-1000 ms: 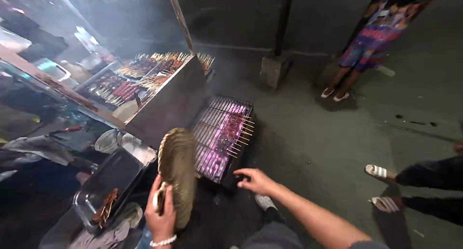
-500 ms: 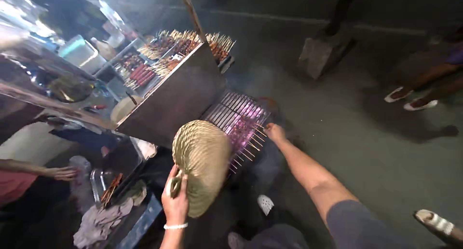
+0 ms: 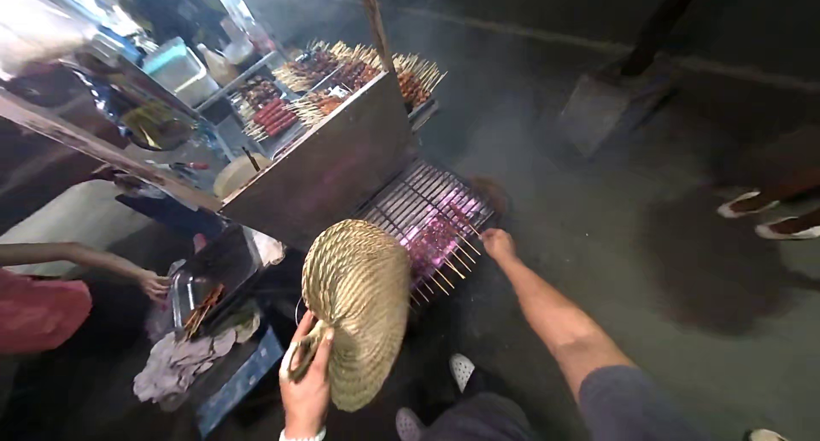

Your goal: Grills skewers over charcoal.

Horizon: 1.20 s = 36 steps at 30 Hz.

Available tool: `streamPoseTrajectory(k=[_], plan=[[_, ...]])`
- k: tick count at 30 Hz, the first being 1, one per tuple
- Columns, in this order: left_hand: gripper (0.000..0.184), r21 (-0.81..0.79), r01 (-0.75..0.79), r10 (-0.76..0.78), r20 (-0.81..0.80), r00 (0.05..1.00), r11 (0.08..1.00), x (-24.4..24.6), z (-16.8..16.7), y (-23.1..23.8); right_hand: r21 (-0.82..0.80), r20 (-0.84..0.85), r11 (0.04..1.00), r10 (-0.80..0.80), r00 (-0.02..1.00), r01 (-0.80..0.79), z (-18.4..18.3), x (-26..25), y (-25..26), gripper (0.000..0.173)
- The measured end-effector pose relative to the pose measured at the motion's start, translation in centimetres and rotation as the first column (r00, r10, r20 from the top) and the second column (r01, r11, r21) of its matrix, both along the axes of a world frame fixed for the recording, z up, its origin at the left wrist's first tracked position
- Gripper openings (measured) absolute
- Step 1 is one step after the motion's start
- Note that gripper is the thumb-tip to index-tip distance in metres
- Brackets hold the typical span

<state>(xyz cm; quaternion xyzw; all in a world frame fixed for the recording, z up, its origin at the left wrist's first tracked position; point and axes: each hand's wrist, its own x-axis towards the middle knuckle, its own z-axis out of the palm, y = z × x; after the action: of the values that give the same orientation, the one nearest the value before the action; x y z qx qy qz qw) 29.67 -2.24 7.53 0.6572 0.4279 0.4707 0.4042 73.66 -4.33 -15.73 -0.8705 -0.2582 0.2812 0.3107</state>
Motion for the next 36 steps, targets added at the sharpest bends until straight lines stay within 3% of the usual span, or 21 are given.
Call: streamPoseTrajectory(k=[3, 7, 11, 13, 19, 23, 27, 31, 36], plan=[[0.051, 0.052, -0.024, 0.027, -0.047, 0.999, 0.998, -0.4, 0.0, -0.3, -0.009, 0.007, 1.0, 0.001, 1.0, -0.001, 0.0, 0.1, 0.0, 0.028], [0.056, -0.027, -0.03, 0.032, 0.068, 0.997, 0.999, -0.7, 0.4, -0.1, 0.002, -0.014, 1.0, -0.012, 1.0, 0.012, 0.2, 0.6, 0.3, 0.026], [0.051, 0.038, -0.067, 0.066, 0.009, 0.998, 0.997, -0.8, 0.3, 0.1, 0.174, -0.146, 0.971, -0.137, 0.98, 0.161, -0.3, 1.1, 0.5, 0.022], [0.051, 0.009, -0.065, 0.064, 0.045, 0.997, 0.998, -0.7, 0.3, 0.0, 0.214, -0.105, 0.959, -0.169, 0.98, 0.188, -0.1, 1.3, 0.5, 0.021], [0.05, 0.099, -0.073, 0.075, -0.018, 0.997, 0.992, -0.5, -0.1, 0.2, 0.062, 0.07, 0.993, -0.109, 0.992, 0.104, 0.3, 0.4, -0.4, 0.022], [0.055, -0.025, -0.066, 0.068, 0.09, 0.994, 0.998, -0.8, 0.3, 0.6, 0.028, 0.191, 0.999, -0.028, 0.981, 0.023, 1.8, -1.7, -0.9, 0.028], [0.046, 0.226, -0.047, 0.09, -0.18, 0.98, 0.973, -0.7, -0.4, 1.2, -0.043, 0.078, 0.992, 0.123, 0.989, -0.12, 1.6, -3.5, -0.6, 0.031], [0.052, -0.025, -0.024, 0.024, 0.026, 0.999, 0.999, 0.6, 0.5, 0.5, -0.075, 0.098, 0.992, 0.111, 0.989, -0.104, 1.5, -3.7, -0.6, 0.024], [0.047, 0.049, -0.031, 0.031, -0.009, 0.999, 0.998, -0.6, 0.8, 0.3, -0.061, 0.121, 0.995, 0.082, 0.989, -0.075, 0.4, -2.3, -1.3, 0.024]])
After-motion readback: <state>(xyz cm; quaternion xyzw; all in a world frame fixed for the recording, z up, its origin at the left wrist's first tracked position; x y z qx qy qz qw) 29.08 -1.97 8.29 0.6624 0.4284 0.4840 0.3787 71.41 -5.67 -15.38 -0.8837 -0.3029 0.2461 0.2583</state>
